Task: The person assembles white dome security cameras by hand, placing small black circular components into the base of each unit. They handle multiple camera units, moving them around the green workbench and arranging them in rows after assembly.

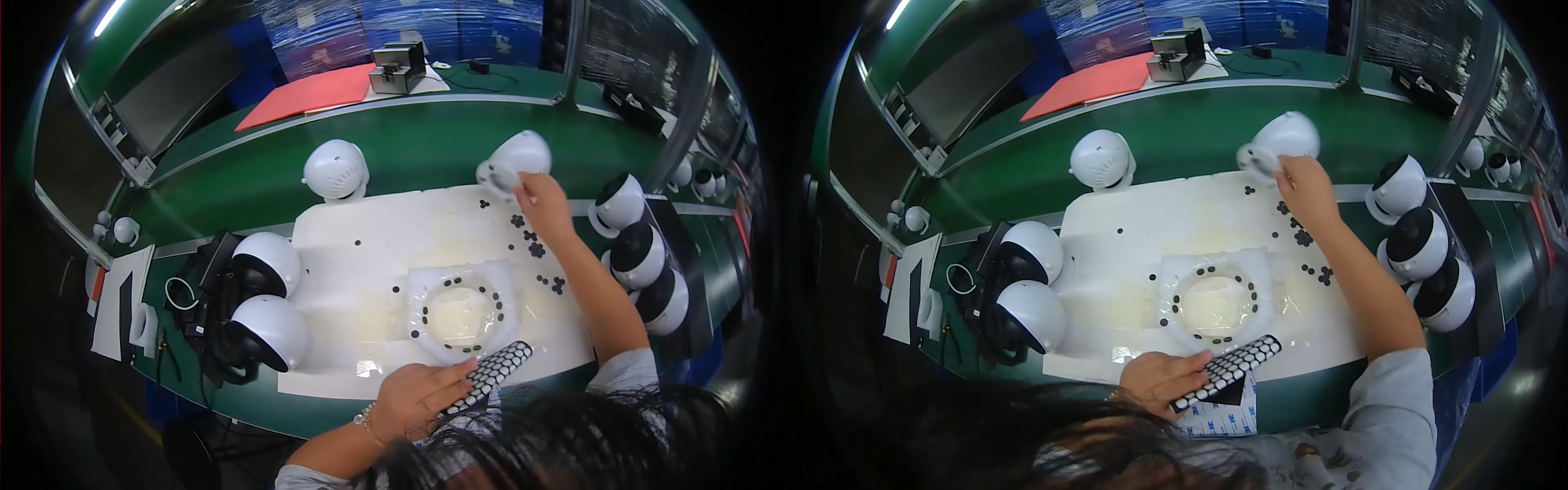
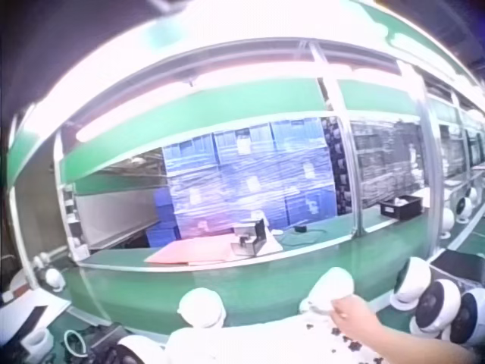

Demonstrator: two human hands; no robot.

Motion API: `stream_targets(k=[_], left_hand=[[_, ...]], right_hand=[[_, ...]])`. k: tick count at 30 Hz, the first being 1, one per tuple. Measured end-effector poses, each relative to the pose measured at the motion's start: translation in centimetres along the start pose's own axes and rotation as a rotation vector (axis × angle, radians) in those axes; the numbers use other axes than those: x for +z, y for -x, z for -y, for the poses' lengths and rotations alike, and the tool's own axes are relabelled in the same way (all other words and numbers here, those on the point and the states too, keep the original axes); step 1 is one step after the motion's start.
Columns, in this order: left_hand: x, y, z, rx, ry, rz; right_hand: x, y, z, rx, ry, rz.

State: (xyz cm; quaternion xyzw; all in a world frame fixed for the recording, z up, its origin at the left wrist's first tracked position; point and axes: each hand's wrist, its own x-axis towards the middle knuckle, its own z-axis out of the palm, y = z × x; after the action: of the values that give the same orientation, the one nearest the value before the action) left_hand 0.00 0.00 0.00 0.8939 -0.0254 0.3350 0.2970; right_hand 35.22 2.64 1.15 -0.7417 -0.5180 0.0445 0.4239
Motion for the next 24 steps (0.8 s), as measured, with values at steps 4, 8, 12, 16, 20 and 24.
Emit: stream_targets(k=[4, 8, 12, 16, 20, 24], left_hand=[[-0.5, -0.1, -0.6, -0.032, 0.034, 0.024], [-0.8, -0.4, -1.2, -0.083, 0.035, 0.063], [-0.2, 1.1, -0.2, -0.115, 0.004, 0.115], [0.0, 1.2, -0.7, -0.248, 0.005, 0.206], [-0.4, 0.8, -0.7, -0.242, -0.03, 0.204], [-0.8, -0.5, -1.0, -0.2, -0.005, 0.196]], right_hand=[[2.5, -3.5, -5.2, -0.246, 0.755, -0.039], [5.1, -5.8, -1.1, -0.123, 0.911, 0.3], [13.5, -6.0, 7.7, -0.48, 0.364, 0.619], [19.2, -5.6, 11.2, -0.51, 0.383, 0.618], [17.4, -7.6, 9.9, -0.506, 0.289, 0.334], [13.3, -9.3, 7.3, -0.301, 0.224, 0.057]])
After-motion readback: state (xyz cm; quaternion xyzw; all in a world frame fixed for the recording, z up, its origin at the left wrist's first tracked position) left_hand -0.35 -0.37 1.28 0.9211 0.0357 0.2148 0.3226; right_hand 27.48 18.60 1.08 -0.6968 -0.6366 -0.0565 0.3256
